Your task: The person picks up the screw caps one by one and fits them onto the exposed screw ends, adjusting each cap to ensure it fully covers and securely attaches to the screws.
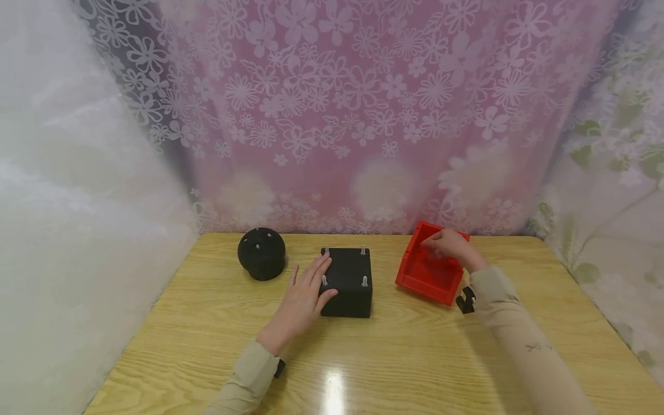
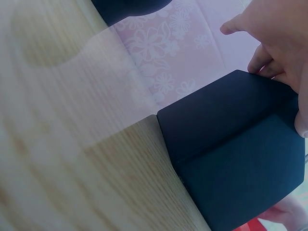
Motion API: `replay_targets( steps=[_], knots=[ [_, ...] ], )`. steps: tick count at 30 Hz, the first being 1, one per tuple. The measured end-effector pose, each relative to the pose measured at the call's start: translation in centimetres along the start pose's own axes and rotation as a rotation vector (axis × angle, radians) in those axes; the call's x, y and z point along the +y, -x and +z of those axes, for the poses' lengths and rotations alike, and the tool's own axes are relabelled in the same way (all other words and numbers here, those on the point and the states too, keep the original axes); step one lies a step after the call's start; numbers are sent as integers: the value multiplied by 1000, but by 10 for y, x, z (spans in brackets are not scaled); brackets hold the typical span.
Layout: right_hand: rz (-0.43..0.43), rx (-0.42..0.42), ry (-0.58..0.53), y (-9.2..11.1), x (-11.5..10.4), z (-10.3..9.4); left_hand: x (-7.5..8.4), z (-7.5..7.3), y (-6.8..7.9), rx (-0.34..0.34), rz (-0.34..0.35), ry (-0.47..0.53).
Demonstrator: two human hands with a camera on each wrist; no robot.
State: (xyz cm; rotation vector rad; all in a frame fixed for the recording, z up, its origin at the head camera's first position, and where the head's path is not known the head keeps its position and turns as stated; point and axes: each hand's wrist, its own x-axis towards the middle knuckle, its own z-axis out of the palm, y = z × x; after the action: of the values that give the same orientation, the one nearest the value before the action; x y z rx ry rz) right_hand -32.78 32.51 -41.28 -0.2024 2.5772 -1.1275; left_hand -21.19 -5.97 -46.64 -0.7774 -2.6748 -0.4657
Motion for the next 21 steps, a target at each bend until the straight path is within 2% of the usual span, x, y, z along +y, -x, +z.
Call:
replay_targets(
  steps=[4, 8, 12, 16, 21],
  knots=[
    [5, 58, -129, 4, -3, 4, 0, 0, 0, -7, -2, 8],
    [-31, 120, -214, 8, -7, 10, 0, 0, 0, 2, 3, 16],
    [-24, 163, -295, 11, -14, 16, 0, 1, 0, 10, 5, 10],
    [-12, 184, -373, 15, -20, 21, 0, 1, 0, 7, 2, 3],
    [-71, 191, -453, 22, -30, 26, 1, 1, 0, -2, -4, 4]
  ],
)
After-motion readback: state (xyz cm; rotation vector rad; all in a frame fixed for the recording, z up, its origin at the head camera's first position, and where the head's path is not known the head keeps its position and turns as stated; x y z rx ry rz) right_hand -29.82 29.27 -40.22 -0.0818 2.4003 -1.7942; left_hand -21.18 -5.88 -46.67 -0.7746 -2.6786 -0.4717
